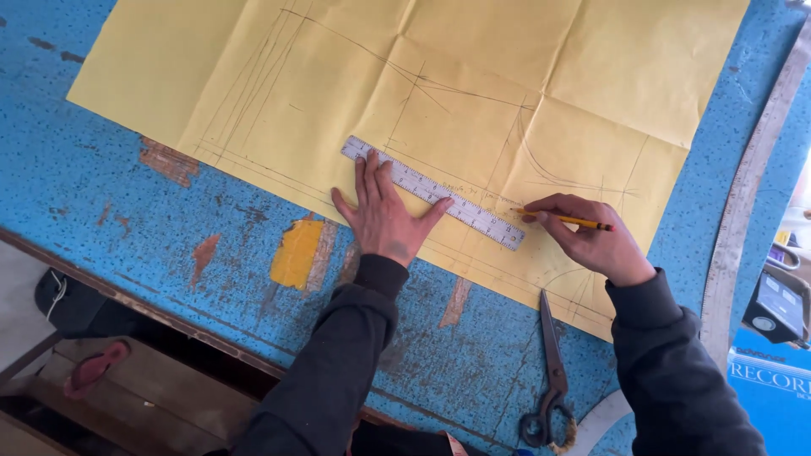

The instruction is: The person uses a metal ruler and a yellow pencil to draw straight lines on a large sheet of yellow paper. They repeatedly reposition the ruler to create a grid-like pattern of intersecting lines on the paper surface.

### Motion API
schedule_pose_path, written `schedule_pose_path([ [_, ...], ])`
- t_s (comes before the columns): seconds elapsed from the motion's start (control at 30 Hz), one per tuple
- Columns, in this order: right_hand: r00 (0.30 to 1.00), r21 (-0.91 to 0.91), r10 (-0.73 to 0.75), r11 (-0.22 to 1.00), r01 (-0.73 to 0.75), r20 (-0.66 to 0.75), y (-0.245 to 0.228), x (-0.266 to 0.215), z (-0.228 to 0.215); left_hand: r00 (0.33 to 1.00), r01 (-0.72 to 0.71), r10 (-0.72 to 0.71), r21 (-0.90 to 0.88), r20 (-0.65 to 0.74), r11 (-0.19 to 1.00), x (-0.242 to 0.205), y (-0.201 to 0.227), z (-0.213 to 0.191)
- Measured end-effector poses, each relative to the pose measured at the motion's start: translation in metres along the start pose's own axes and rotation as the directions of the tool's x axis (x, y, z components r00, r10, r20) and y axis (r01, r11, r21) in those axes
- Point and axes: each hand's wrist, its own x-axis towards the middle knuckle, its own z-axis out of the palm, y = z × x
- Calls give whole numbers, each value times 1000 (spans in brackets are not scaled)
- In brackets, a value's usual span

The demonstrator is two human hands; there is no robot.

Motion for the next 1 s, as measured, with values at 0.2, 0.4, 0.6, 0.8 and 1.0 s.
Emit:
schedule_pose_path([
  [0.2,907,-429,-394,852,299,-151,31,34,4,999,-19,19,10,-49,1000,-1,-1,4],
  [0.4,928,21,-343,937,349,-146,5,77,69,999,5,-7,-38,-37,999,1,1,3],
  [0.6,939,129,-341,931,342,-30,-22,117,116,999,30,-30,2,-30,1000,1,-6,18],
  [0.8,954,178,-300,938,298,-18,-27,115,116,996,6,-6,6,-94,1000,-1,-7,23],
  [1.0,957,276,-290,921,274,17,-27,115,115,992,-8,10,13,-124,1000,-1,-9,28],
])
